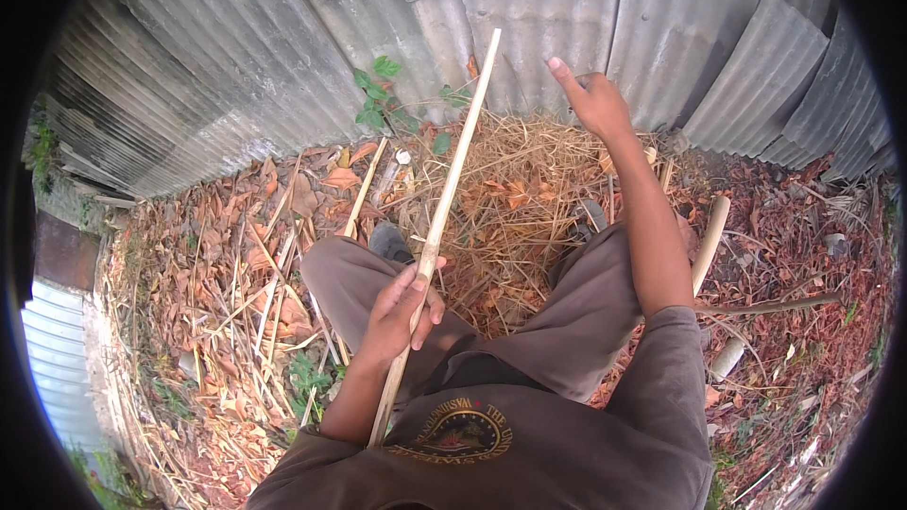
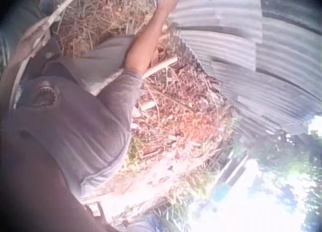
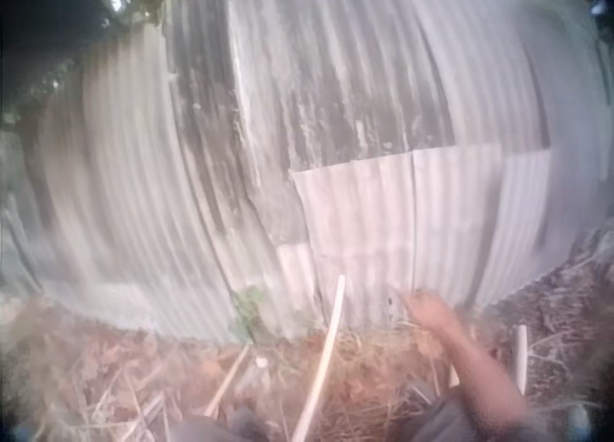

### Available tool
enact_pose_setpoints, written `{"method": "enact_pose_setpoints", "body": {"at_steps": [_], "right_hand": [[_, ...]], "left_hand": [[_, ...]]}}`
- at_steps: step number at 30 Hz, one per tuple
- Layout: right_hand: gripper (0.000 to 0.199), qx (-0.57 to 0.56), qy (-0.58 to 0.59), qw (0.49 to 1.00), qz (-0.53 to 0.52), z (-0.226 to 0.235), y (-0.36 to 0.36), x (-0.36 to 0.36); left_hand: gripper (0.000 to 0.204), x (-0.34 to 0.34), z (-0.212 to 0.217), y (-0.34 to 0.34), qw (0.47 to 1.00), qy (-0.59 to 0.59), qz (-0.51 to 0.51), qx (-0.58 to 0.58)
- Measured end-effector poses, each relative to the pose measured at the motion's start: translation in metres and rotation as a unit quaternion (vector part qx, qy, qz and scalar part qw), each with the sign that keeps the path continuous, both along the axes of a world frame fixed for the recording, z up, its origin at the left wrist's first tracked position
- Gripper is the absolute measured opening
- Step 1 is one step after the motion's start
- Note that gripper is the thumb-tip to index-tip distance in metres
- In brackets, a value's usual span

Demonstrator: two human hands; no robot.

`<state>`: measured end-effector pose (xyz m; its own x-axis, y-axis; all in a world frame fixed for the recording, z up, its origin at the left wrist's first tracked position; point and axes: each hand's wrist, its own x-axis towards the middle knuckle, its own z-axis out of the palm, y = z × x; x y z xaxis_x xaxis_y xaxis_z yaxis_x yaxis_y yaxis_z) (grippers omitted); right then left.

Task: The person sits on the ground and uses a blue utility knife to shave and smooth a long bamboo stick. They rotate the stick to work on different sides, removing thin strips of material. At one point, they switch to a machete to split the bamboo before returning to the utility knife for further shaving.

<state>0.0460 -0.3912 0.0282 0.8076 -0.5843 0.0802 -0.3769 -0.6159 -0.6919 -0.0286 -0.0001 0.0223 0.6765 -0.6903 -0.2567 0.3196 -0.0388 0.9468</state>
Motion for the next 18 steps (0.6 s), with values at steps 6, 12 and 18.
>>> {"method": "enact_pose_setpoints", "body": {"at_steps": [6,12,18], "right_hand": [[0.074,-0.202,-0.051,0.955,0.209,0.017,0.121,-0.031],[0.070,-0.195,-0.069,0.935,0.288,0.003,0.145,-0.035],[0.069,-0.191,-0.094,0.930,0.300,0.000,0.147,-0.032]], "left_hand": [[0.031,0.029,0.011,-0.019,0.995,0.040,0.052,-0.070],[0.031,0.031,0.025,-0.025,0.976,0.179,0.044,-0.117],[0.027,0.023,0.023,-0.020,0.905,0.347,-0.017,-0.246]]}}
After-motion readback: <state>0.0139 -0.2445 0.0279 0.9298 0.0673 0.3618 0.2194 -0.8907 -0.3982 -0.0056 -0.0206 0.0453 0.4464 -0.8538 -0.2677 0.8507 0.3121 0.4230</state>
